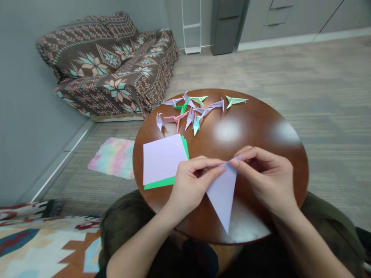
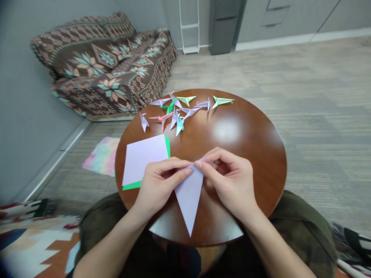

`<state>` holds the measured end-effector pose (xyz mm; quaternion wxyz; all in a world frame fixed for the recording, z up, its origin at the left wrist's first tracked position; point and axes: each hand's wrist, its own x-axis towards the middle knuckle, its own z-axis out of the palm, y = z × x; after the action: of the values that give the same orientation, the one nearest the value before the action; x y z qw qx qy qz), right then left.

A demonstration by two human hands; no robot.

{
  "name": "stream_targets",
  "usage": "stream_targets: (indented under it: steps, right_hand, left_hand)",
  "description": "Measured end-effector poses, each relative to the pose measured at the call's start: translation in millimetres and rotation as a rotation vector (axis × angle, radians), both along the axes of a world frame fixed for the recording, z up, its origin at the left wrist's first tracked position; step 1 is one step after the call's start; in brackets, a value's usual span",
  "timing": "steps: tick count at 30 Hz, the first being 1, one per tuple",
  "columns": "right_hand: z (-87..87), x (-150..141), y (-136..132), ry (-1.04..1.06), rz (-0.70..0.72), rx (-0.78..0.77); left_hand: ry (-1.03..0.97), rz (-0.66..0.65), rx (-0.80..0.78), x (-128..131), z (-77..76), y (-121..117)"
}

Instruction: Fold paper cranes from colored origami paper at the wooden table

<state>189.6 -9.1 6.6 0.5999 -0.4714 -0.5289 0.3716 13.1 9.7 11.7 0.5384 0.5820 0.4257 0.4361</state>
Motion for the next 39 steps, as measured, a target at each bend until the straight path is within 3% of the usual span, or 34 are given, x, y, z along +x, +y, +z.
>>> stream_targets:
  steps: [12, 22, 26, 32, 39]
  right_hand:
    - [-2.8, 1, 2, 0.058, 0.034, -0.034]
    - [-7.1, 3, 2, 0.102, 0.077, -0.076]
    - [-3.2, 4, 2, 0.018, 0.046, -0.064]
    - [4.0, 9, 1, -0.158, 0.28, -0.225]
    - [-1.1, 14, 1, -0.142, 0.109, -0.158]
  left_hand:
    - [0.008, -0.016, 0.028, 0, 2.3, -1]
    - [0.039, -0.133, -0.11, -2, 4.5, -1]
    - [0.043, -0.119, -0.1, -2, 3.4, -1]
    - [-0.064, 0.019, -0.061, -1, 3.7, 1]
    - [0.027, 0.015, -0.025, -1, 1.3, 3]
